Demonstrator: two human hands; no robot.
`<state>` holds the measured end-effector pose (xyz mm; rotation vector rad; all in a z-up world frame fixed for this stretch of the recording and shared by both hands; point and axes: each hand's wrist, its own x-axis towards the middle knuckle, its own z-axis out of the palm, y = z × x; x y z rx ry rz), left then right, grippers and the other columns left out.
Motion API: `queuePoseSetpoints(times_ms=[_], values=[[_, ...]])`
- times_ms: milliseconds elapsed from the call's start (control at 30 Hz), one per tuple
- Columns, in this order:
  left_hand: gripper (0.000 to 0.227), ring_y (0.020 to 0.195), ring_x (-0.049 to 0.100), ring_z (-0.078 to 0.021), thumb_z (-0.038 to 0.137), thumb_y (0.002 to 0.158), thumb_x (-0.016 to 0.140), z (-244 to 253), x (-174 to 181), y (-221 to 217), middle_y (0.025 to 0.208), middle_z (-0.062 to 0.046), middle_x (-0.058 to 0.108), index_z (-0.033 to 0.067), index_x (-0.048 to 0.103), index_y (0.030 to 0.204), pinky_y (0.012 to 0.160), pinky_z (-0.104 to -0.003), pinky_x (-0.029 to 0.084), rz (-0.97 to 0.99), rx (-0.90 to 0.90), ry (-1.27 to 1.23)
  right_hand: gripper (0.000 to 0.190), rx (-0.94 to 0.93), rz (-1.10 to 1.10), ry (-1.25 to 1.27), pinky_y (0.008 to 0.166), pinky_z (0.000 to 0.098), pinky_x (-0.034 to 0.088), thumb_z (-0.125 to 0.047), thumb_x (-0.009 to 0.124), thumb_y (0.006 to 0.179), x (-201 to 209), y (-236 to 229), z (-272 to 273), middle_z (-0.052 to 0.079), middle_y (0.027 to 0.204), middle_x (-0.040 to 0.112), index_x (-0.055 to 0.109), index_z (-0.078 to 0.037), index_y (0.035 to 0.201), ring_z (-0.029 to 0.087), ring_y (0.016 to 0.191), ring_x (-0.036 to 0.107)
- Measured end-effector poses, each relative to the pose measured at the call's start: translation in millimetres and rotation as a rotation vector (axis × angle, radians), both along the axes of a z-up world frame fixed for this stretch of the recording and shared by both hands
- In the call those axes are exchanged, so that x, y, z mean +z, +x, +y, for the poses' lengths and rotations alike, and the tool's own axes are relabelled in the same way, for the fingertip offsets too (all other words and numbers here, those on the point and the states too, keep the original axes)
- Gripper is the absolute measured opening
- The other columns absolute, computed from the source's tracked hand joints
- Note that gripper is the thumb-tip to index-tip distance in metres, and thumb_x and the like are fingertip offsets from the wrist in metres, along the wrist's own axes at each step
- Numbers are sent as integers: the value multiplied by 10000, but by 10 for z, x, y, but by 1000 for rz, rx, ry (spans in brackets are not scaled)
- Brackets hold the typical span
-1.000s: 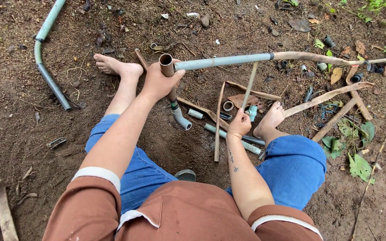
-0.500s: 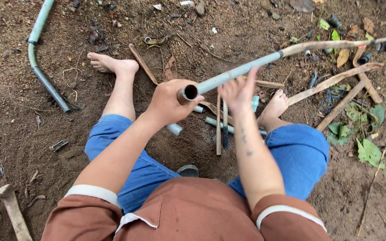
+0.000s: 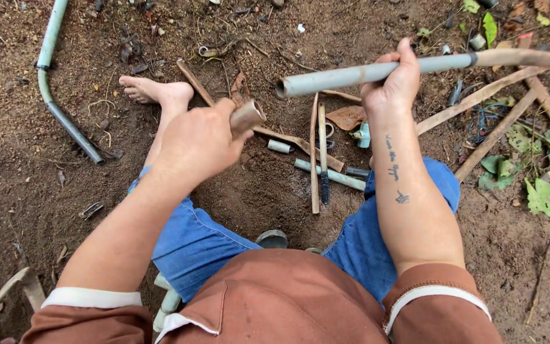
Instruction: Sawing a PVC pipe and attempting to assemble a structure using various pipes and connectors on the ground.
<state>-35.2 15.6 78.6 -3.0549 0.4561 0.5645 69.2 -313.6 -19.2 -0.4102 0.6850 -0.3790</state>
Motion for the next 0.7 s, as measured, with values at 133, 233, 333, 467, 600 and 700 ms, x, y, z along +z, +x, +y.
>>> queuePoseSetpoints(times_ms=[133,233,333,467,600,700], values=[[431,763,807,-323,420,1099,590,-85,176,59,864,-177,808,16,661,1230,759,-442,620,-57,-8,-14,237,-9,38,-97,619,209,534,-141,702,1008,26,-7,22,-10,658,592,591,-5,1167,95,561,606],[412,719,807,-282,415,1115,584,-143,130,176,840,-137,797,28,644,1244,695,-410,649,-19,-13,51,184,-5,75,-129,621,217,522,-152,692,1020,-60,-22,42,1,670,587,619,-8,1108,100,564,589],[398,675,790,-252,426,1100,627,-151,116,217,802,-107,772,45,661,1214,605,-380,667,-33,-17,84,173,1,83,-153,604,228,536,-175,690,1018,-143,-17,59,10,693,591,639,-11,1046,109,575,601],[325,721,789,-241,361,1106,610,-251,243,260,840,-112,767,80,660,1261,616,-373,681,77,-1,172,204,33,107,-293,669,269,589,-212,704,985,-222,-5,40,15,708,581,618,-52,893,122,600,631],[334,714,800,-259,347,1137,580,-448,296,354,863,-129,802,54,694,1248,683,-412,683,97,-46,178,201,84,117,-334,669,271,586,-223,692,987,-91,-107,219,27,777,597,608,-41,1003,134,634,653],[236,676,703,-186,269,1122,593,-578,240,440,828,-68,742,84,684,1236,690,-372,652,190,-24,222,247,143,154,-396,738,273,587,-256,648,999,-114,-163,334,26,836,574,572,-32,1069,127,710,628]])
